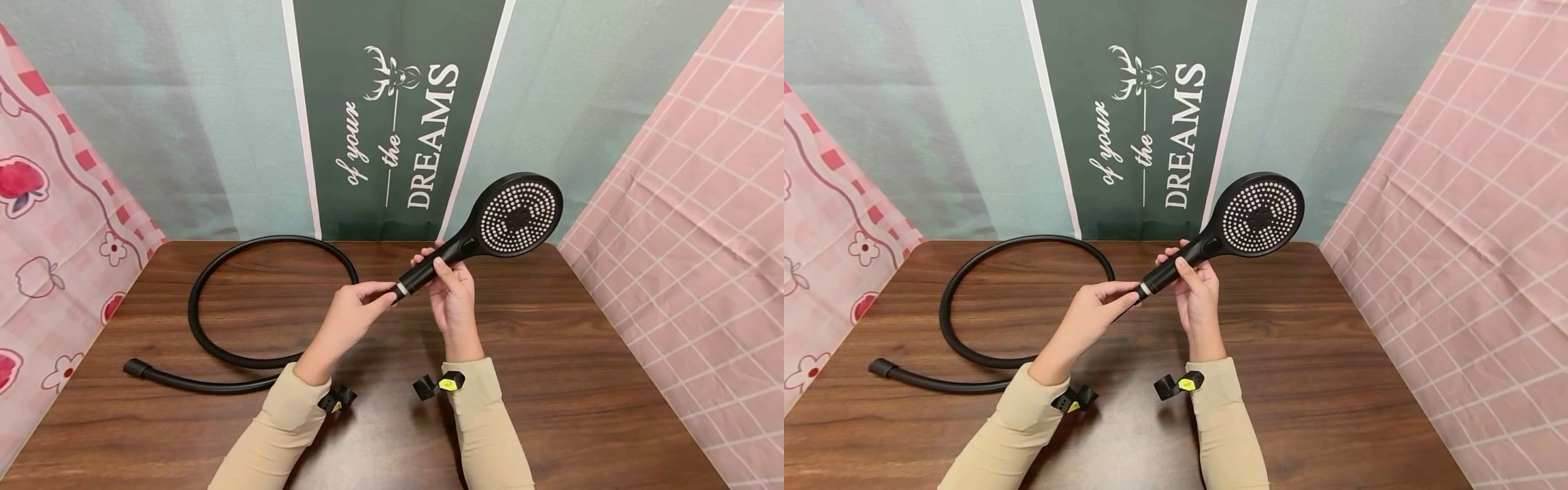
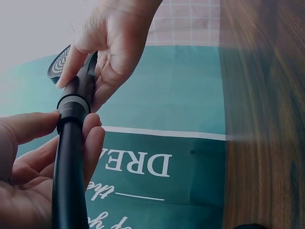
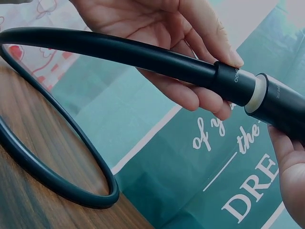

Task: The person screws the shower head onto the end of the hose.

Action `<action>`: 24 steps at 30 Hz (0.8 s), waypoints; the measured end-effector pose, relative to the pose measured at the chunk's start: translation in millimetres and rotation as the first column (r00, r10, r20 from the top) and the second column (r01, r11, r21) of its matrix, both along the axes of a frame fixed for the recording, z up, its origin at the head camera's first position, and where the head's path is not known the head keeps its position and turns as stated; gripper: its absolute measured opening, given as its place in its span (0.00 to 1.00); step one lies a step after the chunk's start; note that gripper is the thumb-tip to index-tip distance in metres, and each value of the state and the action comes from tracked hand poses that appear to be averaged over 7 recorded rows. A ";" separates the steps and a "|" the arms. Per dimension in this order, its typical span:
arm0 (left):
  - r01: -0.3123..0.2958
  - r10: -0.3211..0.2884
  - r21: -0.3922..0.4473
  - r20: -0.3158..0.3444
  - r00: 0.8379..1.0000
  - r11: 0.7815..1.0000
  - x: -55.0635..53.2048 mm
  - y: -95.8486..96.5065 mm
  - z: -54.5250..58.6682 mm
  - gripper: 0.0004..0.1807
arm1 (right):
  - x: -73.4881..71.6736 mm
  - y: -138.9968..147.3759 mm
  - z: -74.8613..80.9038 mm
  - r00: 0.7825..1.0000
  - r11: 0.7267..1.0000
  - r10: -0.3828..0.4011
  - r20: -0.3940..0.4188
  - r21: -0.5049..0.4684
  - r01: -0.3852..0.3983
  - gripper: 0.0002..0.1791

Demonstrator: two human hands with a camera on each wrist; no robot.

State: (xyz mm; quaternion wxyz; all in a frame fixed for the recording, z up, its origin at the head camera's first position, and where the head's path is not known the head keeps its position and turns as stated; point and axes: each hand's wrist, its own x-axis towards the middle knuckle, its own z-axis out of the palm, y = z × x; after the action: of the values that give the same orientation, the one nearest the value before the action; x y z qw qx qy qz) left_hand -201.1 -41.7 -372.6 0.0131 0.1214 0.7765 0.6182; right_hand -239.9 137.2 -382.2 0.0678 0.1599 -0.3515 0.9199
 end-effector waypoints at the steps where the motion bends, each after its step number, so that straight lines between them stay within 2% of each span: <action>1: -0.003 0.003 0.000 -0.002 1.000 1.000 0.0 0.2 -0.2 0.15 | 0.1 -0.1 0.2 1.000 1.000 0.000 -0.002 -0.001 0.000 0.13; 7: -0.019 0.019 -0.019 -0.019 1.000 1.000 1.0 0.4 1.5 0.15 | -0.4 -0.5 -0.4 1.000 1.000 0.000 -0.004 -0.006 0.000 0.13; 14: -0.025 0.026 -0.030 0.017 1.000 0.999 1.1 -1.7 4.2 0.18 | 0.3 -1.1 0.8 1.000 1.000 0.000 -0.005 -0.006 0.000 0.14; 19: 0.007 -0.007 -0.022 0.022 1.000 1.000 -0.5 -3.4 2.9 0.17 | 0.8 -1.4 1.1 1.000 1.000 0.001 -0.004 -0.002 -0.001 0.16; 24: 0.023 -0.023 -0.009 0.005 1.000 1.000 -1.1 -3.4 1.1 0.17 | 1.1 -1.1 1.3 1.000 1.000 0.003 -0.005 0.001 -0.003 0.14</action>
State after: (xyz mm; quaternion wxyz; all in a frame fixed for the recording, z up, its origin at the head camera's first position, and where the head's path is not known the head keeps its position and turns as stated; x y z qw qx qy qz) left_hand -202.2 -45.1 -371.5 0.0226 0.1289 0.7779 0.6146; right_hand -238.8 136.1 -380.9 0.0673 0.1625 -0.3516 0.9195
